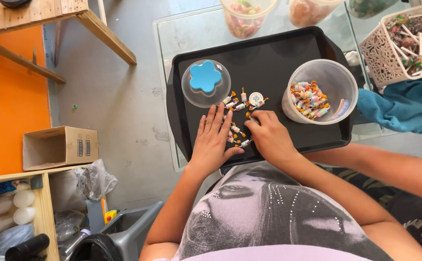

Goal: Sorting and organizing small candies from a tray into a plastic container by hand.

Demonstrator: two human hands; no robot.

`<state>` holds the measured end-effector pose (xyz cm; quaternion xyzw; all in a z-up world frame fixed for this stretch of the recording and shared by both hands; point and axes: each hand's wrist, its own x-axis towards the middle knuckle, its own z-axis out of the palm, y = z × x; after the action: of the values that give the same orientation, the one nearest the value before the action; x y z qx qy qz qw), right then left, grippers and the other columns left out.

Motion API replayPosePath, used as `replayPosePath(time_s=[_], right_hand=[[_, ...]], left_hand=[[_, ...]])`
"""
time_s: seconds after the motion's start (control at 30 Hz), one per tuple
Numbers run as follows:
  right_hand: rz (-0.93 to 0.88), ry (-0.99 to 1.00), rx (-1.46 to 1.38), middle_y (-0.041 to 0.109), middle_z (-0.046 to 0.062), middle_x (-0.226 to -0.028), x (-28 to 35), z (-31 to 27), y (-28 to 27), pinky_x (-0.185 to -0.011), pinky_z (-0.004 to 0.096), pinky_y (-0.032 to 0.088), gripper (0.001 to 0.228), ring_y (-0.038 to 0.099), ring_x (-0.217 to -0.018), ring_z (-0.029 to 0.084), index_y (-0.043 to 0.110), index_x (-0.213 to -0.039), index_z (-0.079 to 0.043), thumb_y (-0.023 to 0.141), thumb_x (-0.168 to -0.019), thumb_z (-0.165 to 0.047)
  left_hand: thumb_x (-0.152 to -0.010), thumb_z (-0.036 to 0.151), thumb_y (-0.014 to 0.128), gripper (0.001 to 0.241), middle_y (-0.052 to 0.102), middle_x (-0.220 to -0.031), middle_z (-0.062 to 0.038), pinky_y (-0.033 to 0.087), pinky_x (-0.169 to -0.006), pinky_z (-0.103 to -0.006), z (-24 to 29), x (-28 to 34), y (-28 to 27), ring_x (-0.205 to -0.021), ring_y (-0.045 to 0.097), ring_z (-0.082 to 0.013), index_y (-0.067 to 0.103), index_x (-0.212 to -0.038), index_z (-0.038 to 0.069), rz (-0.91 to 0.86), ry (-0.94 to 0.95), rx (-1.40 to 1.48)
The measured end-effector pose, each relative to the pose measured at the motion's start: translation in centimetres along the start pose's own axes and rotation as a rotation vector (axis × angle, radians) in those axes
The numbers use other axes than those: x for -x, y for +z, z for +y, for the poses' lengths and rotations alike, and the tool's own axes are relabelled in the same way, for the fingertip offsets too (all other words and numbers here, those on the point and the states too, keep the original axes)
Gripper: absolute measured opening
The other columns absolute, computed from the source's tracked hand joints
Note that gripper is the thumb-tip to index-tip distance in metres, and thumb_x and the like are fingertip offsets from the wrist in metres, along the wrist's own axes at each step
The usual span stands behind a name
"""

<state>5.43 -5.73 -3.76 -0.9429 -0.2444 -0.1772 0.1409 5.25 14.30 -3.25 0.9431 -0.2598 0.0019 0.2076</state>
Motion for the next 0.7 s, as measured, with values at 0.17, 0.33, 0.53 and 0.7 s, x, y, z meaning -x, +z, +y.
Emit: replayPosePath(time_s=[0.17, 0.33, 0.53, 0.7], right_hand=[[-0.043, -0.060, -0.096, 0.058, 0.003, -0.099, -0.4, 0.3, -3.0, -0.074, 0.027, 0.053, 0.014, 0.060, -0.095, 0.022, 0.063, -0.093, -0.009, 0.063, -0.079, -0.008], [0.318, 0.079, -0.136, 0.061, 0.013, -0.118, -2.1, 1.8, -13.1, -0.093, 0.040, 0.045, 0.021, 0.056, -0.112, 0.033, 0.070, -0.105, -0.003, 0.073, -0.086, 0.005], [0.064, -0.007, -0.228, 0.056, 0.015, -0.116, -3.3, -1.7, -5.4, -0.097, 0.040, 0.045, 0.030, 0.054, -0.114, 0.032, 0.058, -0.114, -0.002, 0.052, -0.085, 0.006], [-0.071, 0.020, 0.203, 0.049, 0.009, -0.099, -1.6, 0.7, 0.1, -0.086, 0.032, 0.048, 0.026, 0.055, -0.099, 0.028, 0.049, -0.101, -0.006, 0.059, -0.078, 0.000]], left_hand=[[-0.074, 0.058, 0.066, 0.100, 0.010, -0.157, -0.017, 0.004, -0.115, -0.0490, 0.0, -0.1, -0.4, -0.145, 0.003, -0.0343, 0.022, -0.149, 0.008, -0.004, 0.000, 0.013], [-0.074, 0.059, 0.067, 0.099, 0.011, -0.156, -0.017, 0.004, -0.115, -0.0491, -0.1, -0.2, -0.3, -0.145, 0.003, -0.0341, 0.024, -0.148, 0.008, -0.003, 0.001, 0.020], [-0.074, 0.057, 0.069, 0.100, 0.011, -0.156, -0.017, 0.005, -0.115, -0.0479, -0.3, 0.0, -0.1, -0.145, 0.004, -0.0335, 0.025, -0.148, 0.006, 0.013, -0.002, 0.024], [-0.074, 0.055, 0.069, 0.097, 0.014, -0.156, -0.017, 0.006, -0.115, -0.0481, -0.4, 0.0, 0.0, -0.145, 0.006, -0.0336, 0.027, -0.147, 0.005, 0.028, -0.011, 0.040]])
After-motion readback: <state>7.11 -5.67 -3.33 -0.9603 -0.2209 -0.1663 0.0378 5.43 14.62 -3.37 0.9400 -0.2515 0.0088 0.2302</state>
